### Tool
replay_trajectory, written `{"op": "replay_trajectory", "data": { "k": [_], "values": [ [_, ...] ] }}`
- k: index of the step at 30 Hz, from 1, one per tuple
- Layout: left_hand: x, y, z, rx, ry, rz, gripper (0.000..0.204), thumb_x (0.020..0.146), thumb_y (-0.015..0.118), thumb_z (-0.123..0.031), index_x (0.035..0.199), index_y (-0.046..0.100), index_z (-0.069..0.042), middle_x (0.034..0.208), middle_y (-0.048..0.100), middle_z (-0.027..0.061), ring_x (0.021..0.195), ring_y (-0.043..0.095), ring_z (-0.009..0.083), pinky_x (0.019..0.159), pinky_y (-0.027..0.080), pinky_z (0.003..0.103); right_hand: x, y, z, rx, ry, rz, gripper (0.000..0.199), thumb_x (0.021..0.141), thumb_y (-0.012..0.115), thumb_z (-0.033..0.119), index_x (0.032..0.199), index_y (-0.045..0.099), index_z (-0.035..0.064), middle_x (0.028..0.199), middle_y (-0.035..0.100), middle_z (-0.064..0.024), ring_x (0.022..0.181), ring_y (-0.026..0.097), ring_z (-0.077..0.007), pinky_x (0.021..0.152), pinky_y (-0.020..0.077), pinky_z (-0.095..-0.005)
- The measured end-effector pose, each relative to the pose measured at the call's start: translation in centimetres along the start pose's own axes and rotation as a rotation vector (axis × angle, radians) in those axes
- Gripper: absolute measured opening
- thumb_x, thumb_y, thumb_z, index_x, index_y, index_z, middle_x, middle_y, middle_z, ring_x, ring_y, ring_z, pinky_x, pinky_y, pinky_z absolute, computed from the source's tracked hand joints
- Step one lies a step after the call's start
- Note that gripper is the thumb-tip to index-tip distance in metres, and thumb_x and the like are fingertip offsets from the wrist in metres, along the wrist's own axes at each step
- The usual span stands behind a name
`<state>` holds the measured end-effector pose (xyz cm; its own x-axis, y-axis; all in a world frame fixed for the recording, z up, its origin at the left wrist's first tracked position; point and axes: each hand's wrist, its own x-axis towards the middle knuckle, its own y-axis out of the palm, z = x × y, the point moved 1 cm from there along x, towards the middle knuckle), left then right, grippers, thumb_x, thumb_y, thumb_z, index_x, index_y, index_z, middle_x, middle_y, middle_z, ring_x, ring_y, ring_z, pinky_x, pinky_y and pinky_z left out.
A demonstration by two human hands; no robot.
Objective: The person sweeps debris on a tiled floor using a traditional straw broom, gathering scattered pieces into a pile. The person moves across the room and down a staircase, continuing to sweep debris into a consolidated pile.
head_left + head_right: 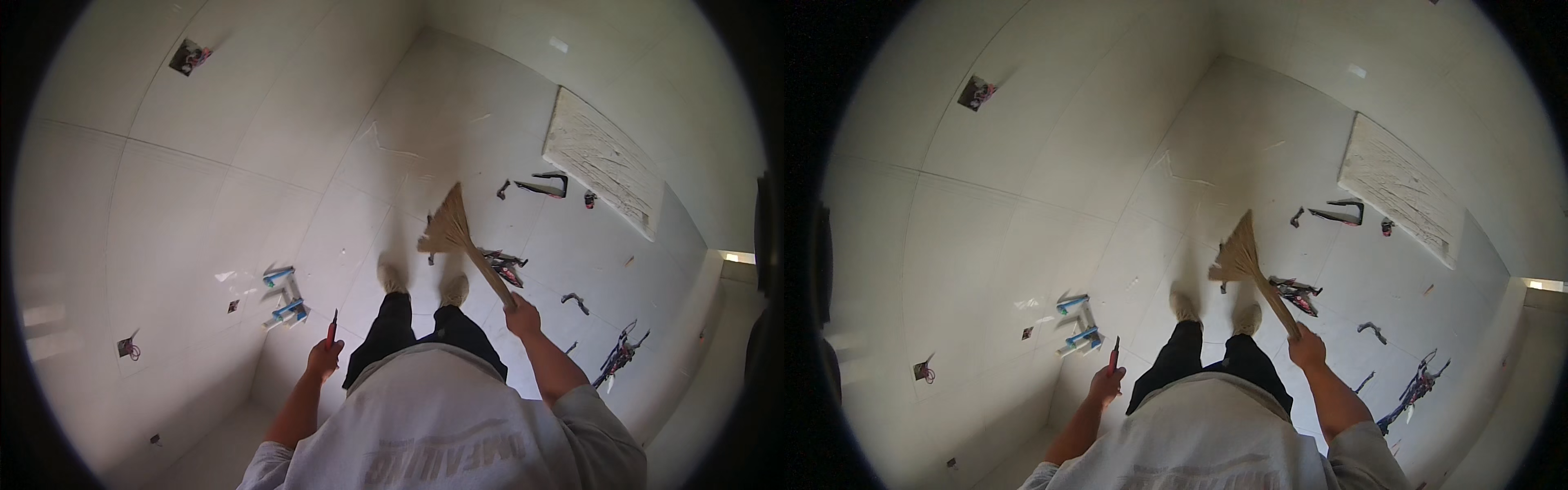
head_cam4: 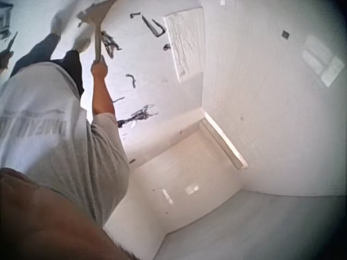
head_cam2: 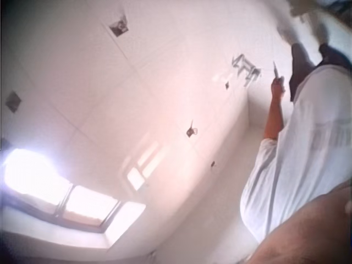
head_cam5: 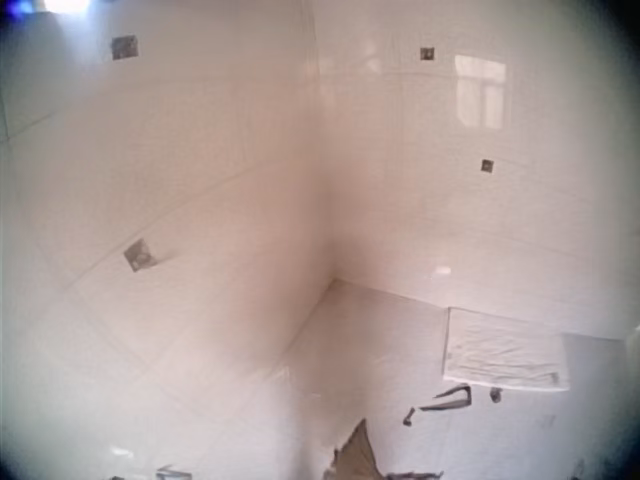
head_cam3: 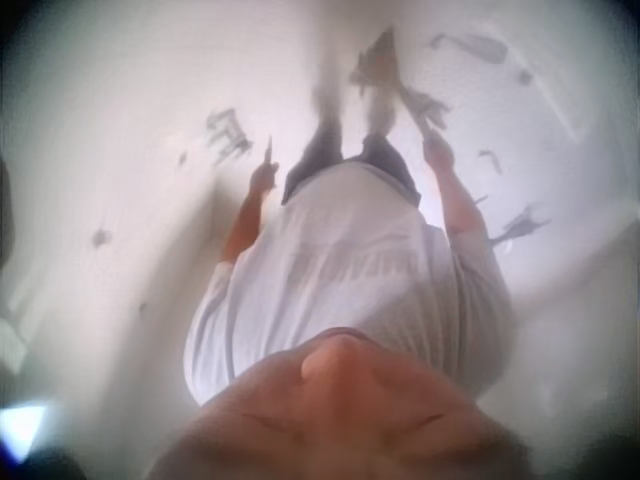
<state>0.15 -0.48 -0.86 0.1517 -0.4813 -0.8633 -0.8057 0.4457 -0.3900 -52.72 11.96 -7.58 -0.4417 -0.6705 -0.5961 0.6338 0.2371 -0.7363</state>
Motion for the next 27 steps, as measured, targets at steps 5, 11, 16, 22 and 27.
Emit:
{"op": "replay_trajectory", "data": {
  "k": [5, 11, 16, 22, 27],
  "values": [
    [4.2, -6.3, 3.4, -0.089, -0.066, -0.044, 0.031, 0.088, 0.070, -0.035, 0.088, 0.060, -0.005, 0.058, 0.052, 0.0028, 0.045, 0.051, 0.0142, 0.041, 0.046, 0.032, 2.1, -2.6, 7.8, 0.116, 0.043, -0.099, 0.050, 0.087, 0.063, 0.032, 0.133, 0.056, 0.0144, 0.116, 0.067, -0.0175, 0.107, 0.063, -0.0376, 0.091, 0.0510, -0.0456],
    [8.3, -16.0, 3.2, -0.221, -0.122, -0.198, 0.032, 0.089, 0.068, -0.036, 0.086, 0.060, -0.005, 0.051, 0.046, 0.0009, 0.039, 0.047, 0.0139, 0.039, 0.049, 0.033, 1.8, -4.6, 11.8, 0.295, 0.199, -0.329, 0.048, 0.089, 0.063, 0.028, 0.131, 0.058, 0.0054, 0.115, 0.067, -0.0220, 0.109, 0.064, -0.0353, 0.092, 0.0494, -0.0393],
    [12.4, -18.3, 0.2, -0.212, -0.032, -0.155, 0.032, 0.091, 0.064, -0.036, 0.083, 0.058, -0.006, 0.052, 0.045, 0.0007, 0.038, 0.045, 0.0136, 0.037, 0.047, 0.031, 0.8, -1.6, 5.2, 0.284, 0.306, -0.554, 0.050, 0.087, 0.064, 0.030, 0.128, 0.059, 0.0025, 0.105, 0.069, -0.0220, 0.094, 0.068, -0.0336, 0.082, 0.0519, -0.0397],
    [14.6, -16.1, -4.3, -0.284, -0.005, -0.067, 0.030, 0.090, 0.066, -0.035, 0.084, 0.058, -0.006, 0.055, 0.046, 0.0001, 0.044, 0.047, 0.0129, 0.041, 0.047, 0.031, -0.3, -0.7, 2.4, 0.466, 0.554, -0.469, 0.052, 0.087, 0.065, 0.031, 0.129, 0.059, 0.0025, 0.120, 0.066, -0.0227, 0.112, 0.063, -0.0355, 0.096, 0.0482, -0.0405],
    [15.9, -15.2, -5.8, -0.186, 0.025, 0.091, 0.033, 0.090, 0.066, -0.037, 0.089, 0.059, -0.005, 0.054, 0.043, -0.0006, 0.042, 0.045, 0.0121, 0.040, 0.046, 0.032, 1.2, 5.2, -7.4, 0.671, 0.459, -0.609, 0.043, 0.091, 0.063, 0.022, 0.130, 0.055, 0.0057, 0.061, 0.049, -0.0019, 0.046, 0.045, -0.0135, 0.041, 0.0346, -0.0301]
  ]
}}
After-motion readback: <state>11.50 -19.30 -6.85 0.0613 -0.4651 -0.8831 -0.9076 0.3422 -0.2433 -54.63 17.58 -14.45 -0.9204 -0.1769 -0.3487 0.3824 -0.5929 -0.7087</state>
